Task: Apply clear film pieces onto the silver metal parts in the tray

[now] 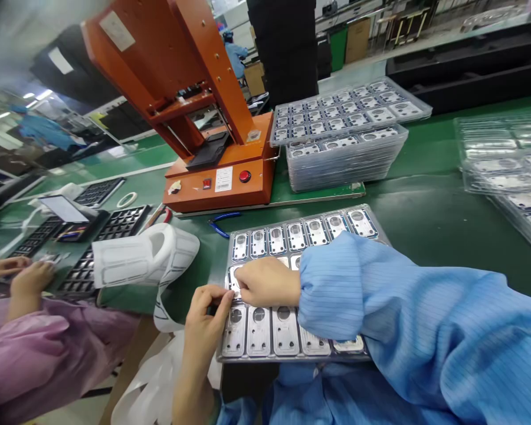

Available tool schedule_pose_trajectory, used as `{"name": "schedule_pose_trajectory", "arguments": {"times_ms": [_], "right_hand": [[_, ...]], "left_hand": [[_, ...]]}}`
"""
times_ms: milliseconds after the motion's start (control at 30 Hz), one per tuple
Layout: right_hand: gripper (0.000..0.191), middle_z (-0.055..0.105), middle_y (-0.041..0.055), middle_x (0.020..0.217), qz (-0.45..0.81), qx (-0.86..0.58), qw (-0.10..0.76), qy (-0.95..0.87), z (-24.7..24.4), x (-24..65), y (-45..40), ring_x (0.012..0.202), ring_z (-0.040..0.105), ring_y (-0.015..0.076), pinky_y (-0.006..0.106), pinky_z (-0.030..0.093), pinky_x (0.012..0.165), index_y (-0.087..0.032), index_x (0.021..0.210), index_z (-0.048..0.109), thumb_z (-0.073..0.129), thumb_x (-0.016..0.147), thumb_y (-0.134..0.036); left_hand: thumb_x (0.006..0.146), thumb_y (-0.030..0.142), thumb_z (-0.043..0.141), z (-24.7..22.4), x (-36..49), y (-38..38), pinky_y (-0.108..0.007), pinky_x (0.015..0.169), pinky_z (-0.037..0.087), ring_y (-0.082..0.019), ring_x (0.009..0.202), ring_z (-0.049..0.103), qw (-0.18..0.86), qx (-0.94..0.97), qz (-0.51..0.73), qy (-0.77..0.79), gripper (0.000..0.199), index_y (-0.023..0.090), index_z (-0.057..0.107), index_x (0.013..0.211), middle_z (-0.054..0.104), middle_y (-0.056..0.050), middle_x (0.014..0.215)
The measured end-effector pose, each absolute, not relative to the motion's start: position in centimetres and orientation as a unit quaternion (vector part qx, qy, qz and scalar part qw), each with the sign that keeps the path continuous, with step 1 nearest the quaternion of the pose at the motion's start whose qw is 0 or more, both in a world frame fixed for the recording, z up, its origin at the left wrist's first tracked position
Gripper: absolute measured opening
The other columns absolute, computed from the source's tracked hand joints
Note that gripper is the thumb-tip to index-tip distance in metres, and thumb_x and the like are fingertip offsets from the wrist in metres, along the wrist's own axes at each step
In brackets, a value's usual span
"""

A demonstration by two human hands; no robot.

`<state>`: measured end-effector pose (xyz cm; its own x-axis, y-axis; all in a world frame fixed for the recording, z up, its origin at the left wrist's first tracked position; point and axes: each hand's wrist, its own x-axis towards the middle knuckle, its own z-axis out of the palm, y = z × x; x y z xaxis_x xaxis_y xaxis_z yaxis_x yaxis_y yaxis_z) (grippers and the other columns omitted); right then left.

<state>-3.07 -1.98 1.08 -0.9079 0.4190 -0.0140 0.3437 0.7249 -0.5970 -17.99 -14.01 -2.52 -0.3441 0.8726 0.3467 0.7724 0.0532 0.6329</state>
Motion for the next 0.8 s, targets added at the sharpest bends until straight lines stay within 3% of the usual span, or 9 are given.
{"name": "schedule_pose_trajectory", "arguments": {"times_ms": [233,800], "right_hand": [[0.017,0.064,0.0021,0.072,0.314,-0.224,0.086,-0.919,0.2,-3.1,-2.3,0.065,0.054,0.0147,0.026,0.022,0.053,-0.018,0.074,0.059,0.053,0.083,-0.03],[0.015,0.064,0.0014,0.073,0.305,-0.242,0.094,-0.916,-0.5,-3.7,-2.6,0.066,0.057,0.0166,0.026,0.021,0.053,-0.019,0.071,0.057,0.057,0.08,-0.031]], "left_hand": [[0.083,0.024,0.056,-2.1,-17.3,-14.4,-0.026,0.063,0.046,-0.014,0.069,0.054,0.082,0.554,0.381,0.736,0.014,0.02,0.057,0.07,0.053,-0.001,0.076],[0.083,0.019,0.054,-1.3,-17.3,-14.7,-0.029,0.072,0.046,-0.016,0.08,0.055,0.167,0.533,0.363,0.746,0.005,0.019,0.058,0.08,0.055,-0.004,0.087]]}}
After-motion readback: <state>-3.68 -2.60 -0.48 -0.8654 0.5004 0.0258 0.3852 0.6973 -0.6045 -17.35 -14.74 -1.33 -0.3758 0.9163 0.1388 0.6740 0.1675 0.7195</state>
